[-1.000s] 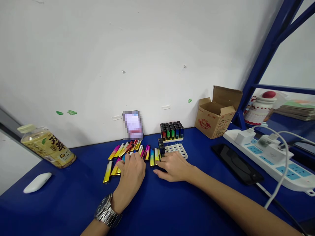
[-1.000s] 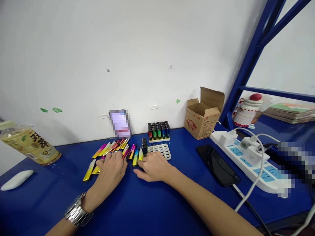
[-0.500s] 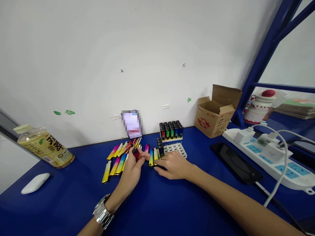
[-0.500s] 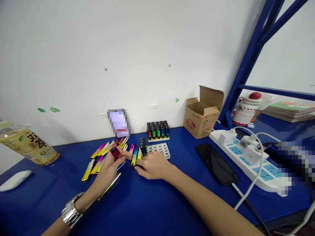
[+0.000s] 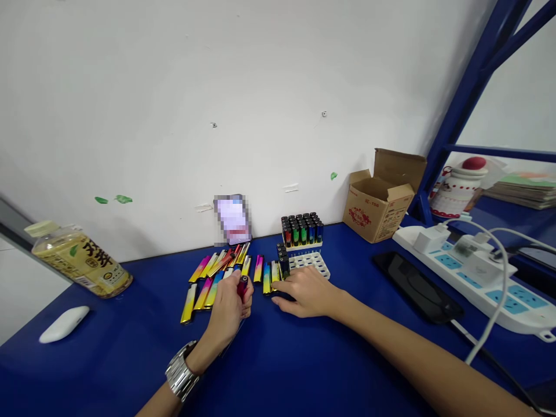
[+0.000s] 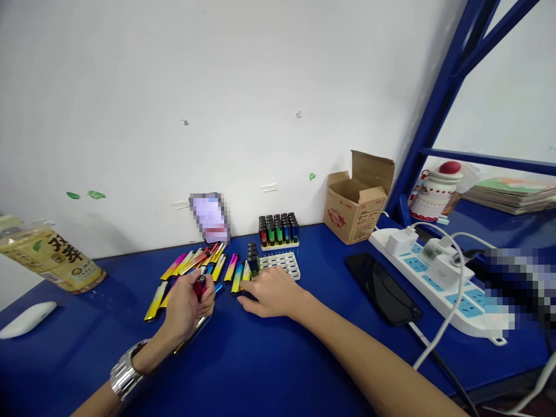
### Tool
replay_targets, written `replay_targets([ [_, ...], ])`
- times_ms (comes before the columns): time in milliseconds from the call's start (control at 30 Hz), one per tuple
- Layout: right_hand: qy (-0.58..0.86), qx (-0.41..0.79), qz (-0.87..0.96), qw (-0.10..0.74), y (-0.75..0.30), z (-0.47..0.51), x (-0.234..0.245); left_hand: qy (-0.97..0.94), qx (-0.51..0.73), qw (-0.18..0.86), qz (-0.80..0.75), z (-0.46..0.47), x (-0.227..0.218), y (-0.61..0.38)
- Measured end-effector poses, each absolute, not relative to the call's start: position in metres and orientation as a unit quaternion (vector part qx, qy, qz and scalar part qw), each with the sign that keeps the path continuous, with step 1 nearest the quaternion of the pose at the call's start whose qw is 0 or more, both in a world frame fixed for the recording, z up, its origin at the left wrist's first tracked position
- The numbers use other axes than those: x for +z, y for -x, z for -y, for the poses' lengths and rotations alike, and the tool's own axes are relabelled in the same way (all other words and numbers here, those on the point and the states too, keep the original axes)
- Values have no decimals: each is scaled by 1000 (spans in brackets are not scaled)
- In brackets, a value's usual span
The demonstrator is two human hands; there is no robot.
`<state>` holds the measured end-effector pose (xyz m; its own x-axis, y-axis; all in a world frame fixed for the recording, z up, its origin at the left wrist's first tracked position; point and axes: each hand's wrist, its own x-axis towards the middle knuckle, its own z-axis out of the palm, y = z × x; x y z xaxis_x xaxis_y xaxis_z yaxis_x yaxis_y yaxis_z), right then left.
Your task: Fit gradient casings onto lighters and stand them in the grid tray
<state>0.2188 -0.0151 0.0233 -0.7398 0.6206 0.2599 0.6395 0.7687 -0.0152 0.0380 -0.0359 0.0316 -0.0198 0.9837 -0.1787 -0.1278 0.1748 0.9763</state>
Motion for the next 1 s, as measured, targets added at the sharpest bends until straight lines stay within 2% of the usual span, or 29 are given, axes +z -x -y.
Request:
replay_targets([
  [300, 339, -31, 933, 118, -220, 14, 25, -420, 488, 540, -542, 37, 31, -39],
  [433, 331, -32, 931, 149, -220, 14, 22, -458, 491, 516, -532, 36, 26, -40],
  [533, 317, -2, 918, 236, -219, 16, 18, -545, 486, 434, -528, 38, 27, -40],
  [633, 315, 64, 880, 350, -215, 20, 16, -648, 456, 334, -511, 43, 29, -41],
  [733, 334, 132, 830, 426, -211, 21, 14, -708, 434, 268, -488, 46, 25, -42],
  [900, 321, 181, 810, 456, -218, 16, 16, -805, 371, 98, -453, 45, 22, -38],
  [1000, 282, 131, 843, 439, -231, 8, 17, -799, 232, -29, -554, 47, 34, -38],
])
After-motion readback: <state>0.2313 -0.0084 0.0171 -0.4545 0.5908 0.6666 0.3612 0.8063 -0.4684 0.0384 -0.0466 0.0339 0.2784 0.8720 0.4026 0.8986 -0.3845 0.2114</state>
